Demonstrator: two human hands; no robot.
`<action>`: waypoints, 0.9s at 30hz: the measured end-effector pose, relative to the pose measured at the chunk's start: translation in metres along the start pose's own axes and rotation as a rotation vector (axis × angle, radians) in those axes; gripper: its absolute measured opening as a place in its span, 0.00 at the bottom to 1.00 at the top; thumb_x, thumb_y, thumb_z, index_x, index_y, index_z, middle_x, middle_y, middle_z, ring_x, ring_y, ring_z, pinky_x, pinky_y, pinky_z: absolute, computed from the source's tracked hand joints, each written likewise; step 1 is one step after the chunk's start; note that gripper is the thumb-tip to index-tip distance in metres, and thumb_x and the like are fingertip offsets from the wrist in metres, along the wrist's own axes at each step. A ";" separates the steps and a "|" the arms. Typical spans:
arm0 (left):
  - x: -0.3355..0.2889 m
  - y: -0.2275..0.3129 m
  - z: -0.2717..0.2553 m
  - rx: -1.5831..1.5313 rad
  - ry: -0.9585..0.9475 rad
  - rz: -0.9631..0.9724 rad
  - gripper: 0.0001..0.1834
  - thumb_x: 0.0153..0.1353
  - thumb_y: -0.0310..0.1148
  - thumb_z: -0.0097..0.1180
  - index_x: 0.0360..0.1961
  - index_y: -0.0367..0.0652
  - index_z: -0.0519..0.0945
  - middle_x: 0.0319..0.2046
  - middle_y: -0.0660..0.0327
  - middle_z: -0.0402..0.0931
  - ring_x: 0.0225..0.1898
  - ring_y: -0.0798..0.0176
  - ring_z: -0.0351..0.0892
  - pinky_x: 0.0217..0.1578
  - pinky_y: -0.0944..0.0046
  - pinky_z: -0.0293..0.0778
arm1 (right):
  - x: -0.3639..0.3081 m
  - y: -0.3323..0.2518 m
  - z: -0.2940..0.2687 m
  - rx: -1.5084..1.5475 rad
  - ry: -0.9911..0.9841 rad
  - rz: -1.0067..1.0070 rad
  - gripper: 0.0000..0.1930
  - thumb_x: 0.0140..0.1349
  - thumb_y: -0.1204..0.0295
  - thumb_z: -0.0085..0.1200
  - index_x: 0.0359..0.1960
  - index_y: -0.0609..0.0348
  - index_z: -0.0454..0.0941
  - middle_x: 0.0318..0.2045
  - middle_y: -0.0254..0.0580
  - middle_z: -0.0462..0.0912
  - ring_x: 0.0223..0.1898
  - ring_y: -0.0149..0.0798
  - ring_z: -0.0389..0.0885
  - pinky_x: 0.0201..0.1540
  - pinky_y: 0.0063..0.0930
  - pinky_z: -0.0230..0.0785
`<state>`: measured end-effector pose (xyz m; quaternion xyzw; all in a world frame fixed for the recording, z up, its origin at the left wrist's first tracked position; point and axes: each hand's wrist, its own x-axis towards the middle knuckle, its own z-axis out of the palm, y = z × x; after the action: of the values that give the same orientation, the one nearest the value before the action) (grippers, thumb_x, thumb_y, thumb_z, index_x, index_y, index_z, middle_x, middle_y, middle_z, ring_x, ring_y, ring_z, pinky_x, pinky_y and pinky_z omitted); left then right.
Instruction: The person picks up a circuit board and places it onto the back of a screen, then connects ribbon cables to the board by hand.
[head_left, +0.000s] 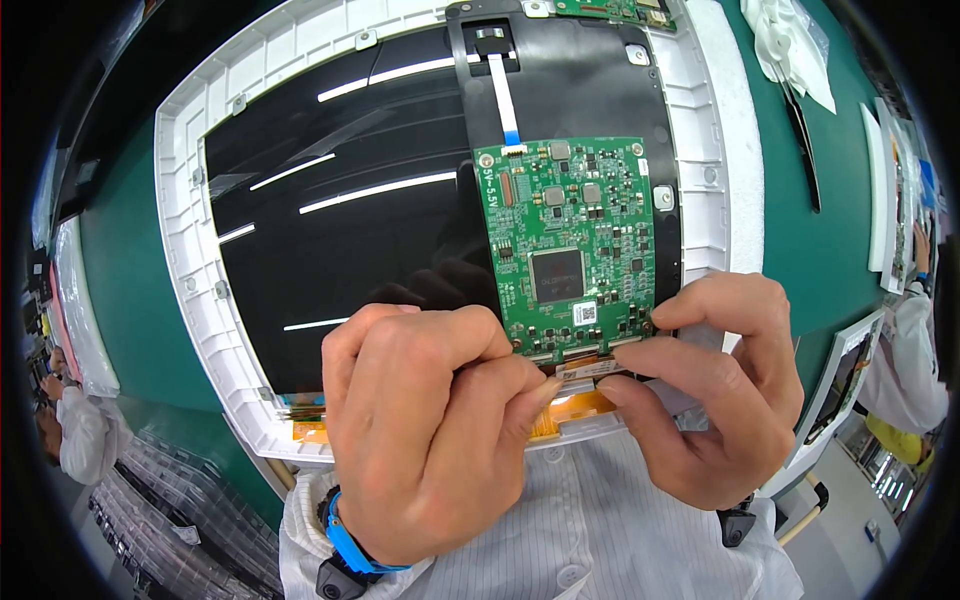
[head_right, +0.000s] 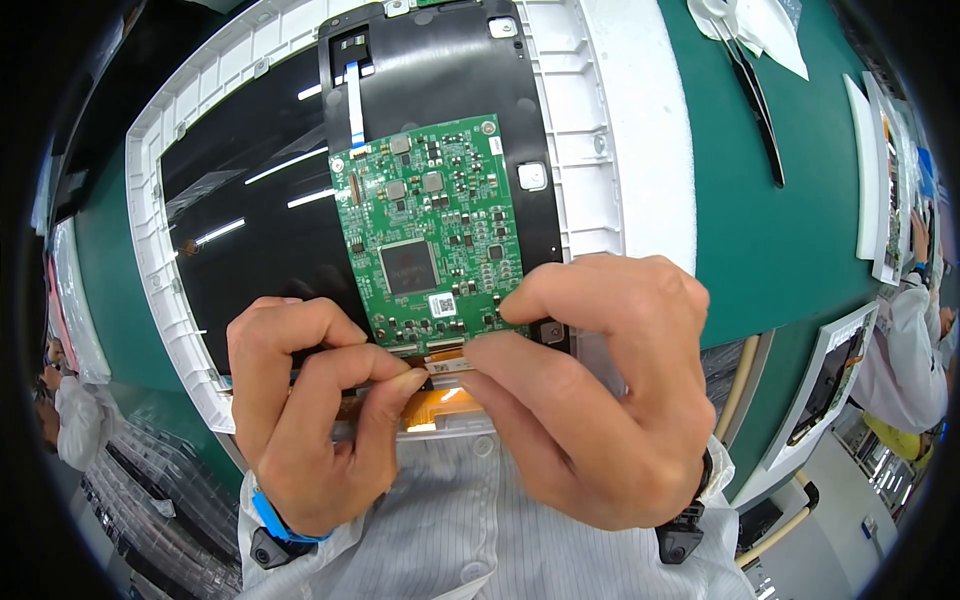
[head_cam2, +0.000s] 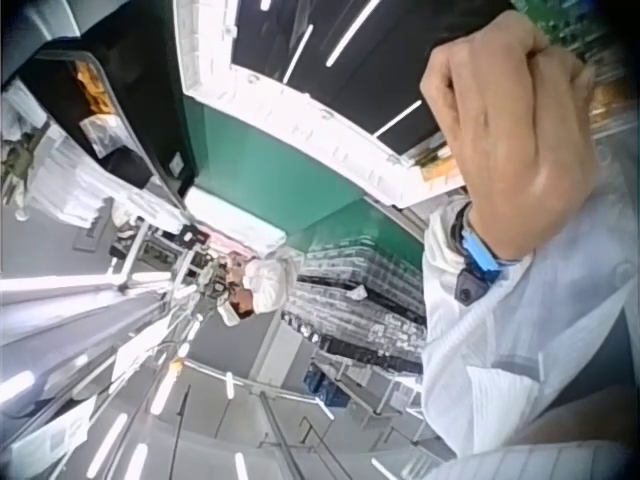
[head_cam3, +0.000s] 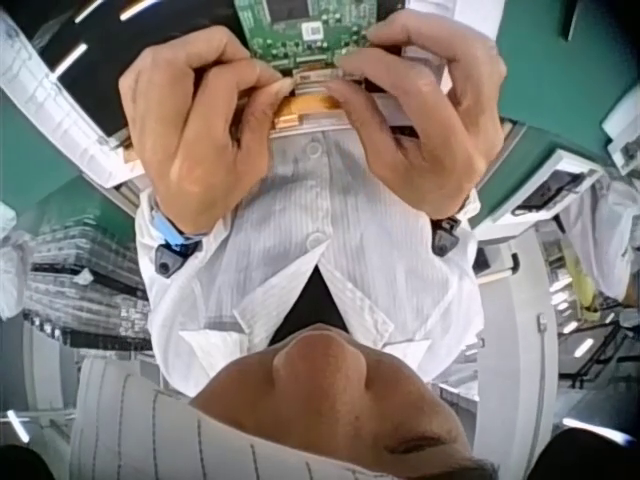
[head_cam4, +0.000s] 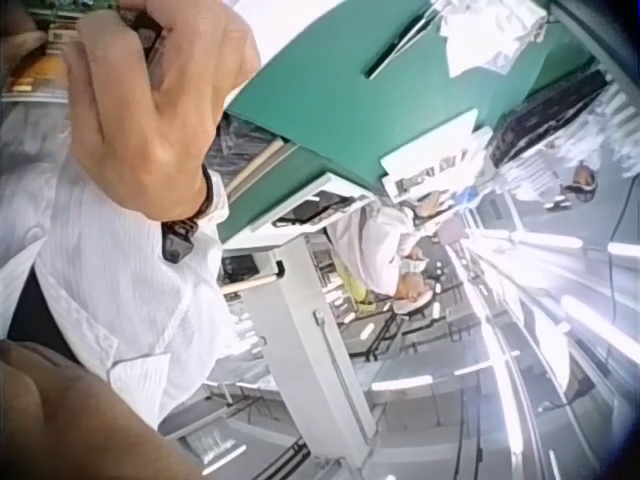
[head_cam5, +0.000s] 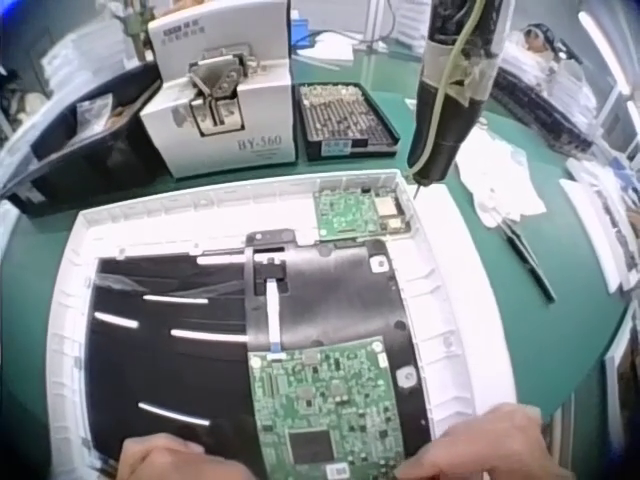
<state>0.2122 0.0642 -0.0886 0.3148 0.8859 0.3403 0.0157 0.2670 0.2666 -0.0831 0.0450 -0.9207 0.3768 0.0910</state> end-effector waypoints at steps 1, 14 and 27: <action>0.000 0.000 -0.001 -0.011 -0.010 -0.005 0.12 0.43 0.19 0.74 0.29 0.36 0.83 0.38 0.55 0.74 0.39 0.54 0.73 0.37 0.56 0.71 | 0.000 0.000 -0.004 -0.044 -0.022 -0.026 0.20 0.34 0.79 0.77 0.34 0.59 0.88 0.42 0.48 0.81 0.38 0.44 0.78 0.39 0.35 0.67; 0.001 -0.002 -0.003 -0.045 -0.047 0.003 0.13 0.43 0.22 0.76 0.29 0.37 0.83 0.39 0.57 0.73 0.39 0.55 0.72 0.38 0.57 0.68 | -0.003 0.001 0.003 -0.115 -0.008 -0.081 0.20 0.33 0.76 0.79 0.33 0.57 0.88 0.41 0.46 0.83 0.40 0.44 0.78 0.42 0.38 0.65; 0.003 -0.005 -0.003 -0.046 -0.038 0.001 0.13 0.42 0.25 0.77 0.29 0.37 0.84 0.38 0.58 0.73 0.40 0.55 0.73 0.38 0.56 0.69 | -0.001 0.000 0.010 -0.133 0.014 -0.137 0.20 0.33 0.74 0.78 0.34 0.55 0.89 0.40 0.43 0.82 0.39 0.43 0.78 0.41 0.38 0.63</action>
<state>0.2061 0.0616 -0.0884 0.3211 0.8773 0.3544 0.0398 0.2669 0.2597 -0.0900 0.0990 -0.9378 0.3081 0.1257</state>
